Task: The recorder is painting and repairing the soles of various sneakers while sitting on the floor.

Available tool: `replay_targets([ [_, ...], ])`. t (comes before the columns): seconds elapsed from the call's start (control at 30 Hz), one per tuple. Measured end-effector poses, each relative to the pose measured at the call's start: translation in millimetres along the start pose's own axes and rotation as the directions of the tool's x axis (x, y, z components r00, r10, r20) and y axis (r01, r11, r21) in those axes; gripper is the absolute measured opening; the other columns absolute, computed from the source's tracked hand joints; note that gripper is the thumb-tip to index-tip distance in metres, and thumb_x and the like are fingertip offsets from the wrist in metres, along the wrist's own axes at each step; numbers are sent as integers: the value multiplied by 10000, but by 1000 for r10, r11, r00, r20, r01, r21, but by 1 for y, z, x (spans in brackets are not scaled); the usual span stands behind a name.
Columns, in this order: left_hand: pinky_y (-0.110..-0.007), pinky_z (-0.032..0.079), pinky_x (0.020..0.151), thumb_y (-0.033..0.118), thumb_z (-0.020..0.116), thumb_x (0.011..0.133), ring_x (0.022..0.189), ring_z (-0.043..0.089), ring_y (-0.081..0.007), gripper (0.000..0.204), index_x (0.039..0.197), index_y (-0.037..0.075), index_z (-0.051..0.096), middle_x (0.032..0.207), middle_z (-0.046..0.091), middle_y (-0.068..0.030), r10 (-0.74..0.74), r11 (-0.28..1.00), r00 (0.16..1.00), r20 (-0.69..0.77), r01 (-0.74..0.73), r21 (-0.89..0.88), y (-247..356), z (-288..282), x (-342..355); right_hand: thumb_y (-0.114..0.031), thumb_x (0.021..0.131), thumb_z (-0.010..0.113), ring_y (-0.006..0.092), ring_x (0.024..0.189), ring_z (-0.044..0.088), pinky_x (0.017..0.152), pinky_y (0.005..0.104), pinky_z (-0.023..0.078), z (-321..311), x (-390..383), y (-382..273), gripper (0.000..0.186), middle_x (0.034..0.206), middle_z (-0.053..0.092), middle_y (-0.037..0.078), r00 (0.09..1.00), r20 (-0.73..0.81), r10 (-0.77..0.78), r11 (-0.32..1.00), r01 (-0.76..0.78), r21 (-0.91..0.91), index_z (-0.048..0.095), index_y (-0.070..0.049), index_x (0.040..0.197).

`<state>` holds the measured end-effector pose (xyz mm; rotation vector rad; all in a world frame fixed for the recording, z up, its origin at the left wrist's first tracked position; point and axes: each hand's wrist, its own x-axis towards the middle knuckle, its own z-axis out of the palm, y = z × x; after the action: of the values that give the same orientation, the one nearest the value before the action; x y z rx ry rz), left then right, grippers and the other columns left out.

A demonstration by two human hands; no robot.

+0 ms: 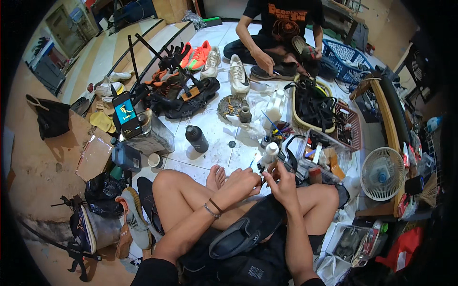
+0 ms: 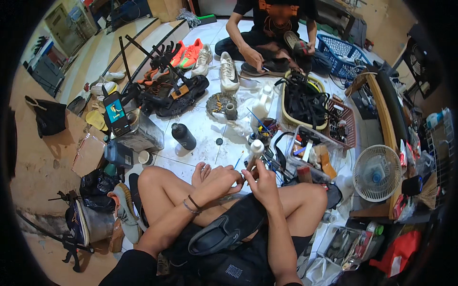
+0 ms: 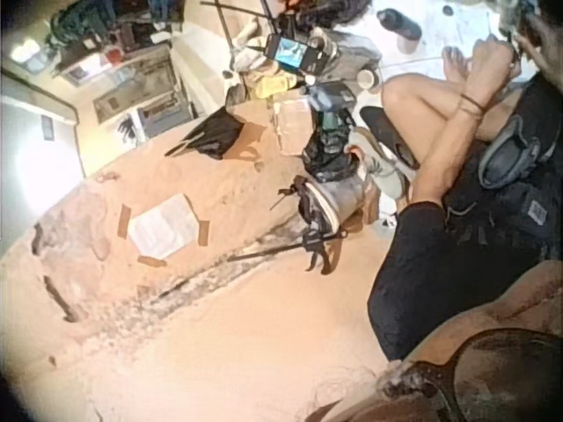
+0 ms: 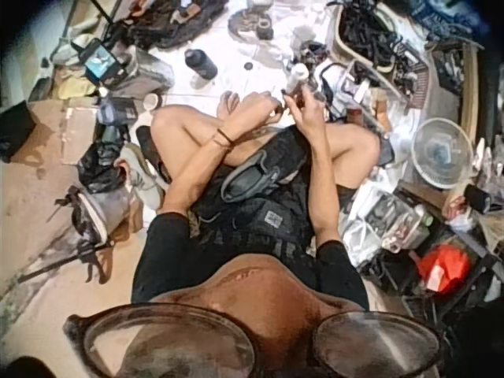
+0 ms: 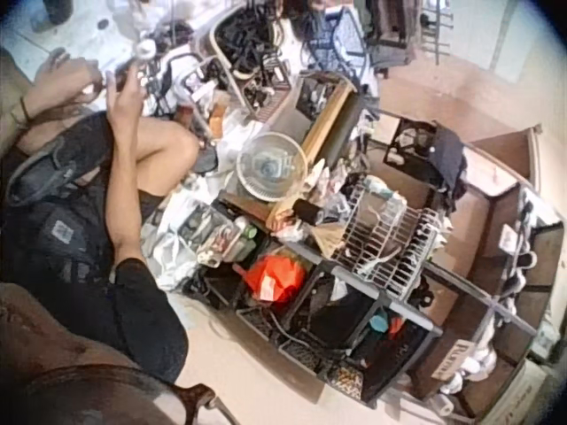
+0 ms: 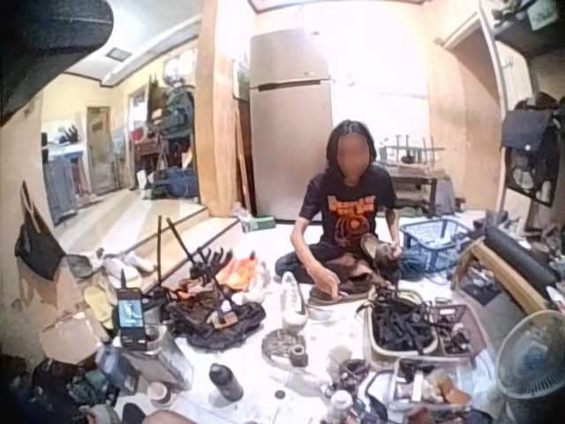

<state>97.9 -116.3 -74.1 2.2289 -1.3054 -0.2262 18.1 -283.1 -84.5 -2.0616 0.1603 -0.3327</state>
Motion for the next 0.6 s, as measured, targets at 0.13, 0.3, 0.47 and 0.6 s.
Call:
replay_targets([
  [0.13,-420,534,647,192,667,747,753,656,-301,121,724,73,675,729,644,-121,51,997,999,0,-51,56,-2,7,-3,-142,878,715,209,500,629,468,320,445,8,-1,3,221,594,618,129,995,-82,-48,999,47,-18,554,5,912],
  [0.3,-409,531,603,170,641,753,730,661,-286,144,686,44,661,695,657,-127,47,990,999,15,-48,130,-5,16,-4,-143,876,714,219,483,622,460,326,441,12,-1,1,227,582,613,134,997,-83,4,999,-7,-31,552,10,915],
  [0.47,-412,517,584,156,630,732,698,663,-294,129,663,50,653,641,635,-142,68,988,995,-66,-59,143,-6,24,-7,-143,878,713,171,472,599,446,315,410,15,0,-3,229,556,596,120,992,-125,0,994,-14,-108,547,11,911],
  [0.6,-432,488,554,182,632,748,657,674,-317,115,728,75,669,683,657,-150,21,981,1000,-10,-19,194,-6,24,-9,-182,890,692,201,489,617,478,339,450,17,3,-1,232,591,611,137,973,-200,-117,990,99,-97,585,11,962],
])
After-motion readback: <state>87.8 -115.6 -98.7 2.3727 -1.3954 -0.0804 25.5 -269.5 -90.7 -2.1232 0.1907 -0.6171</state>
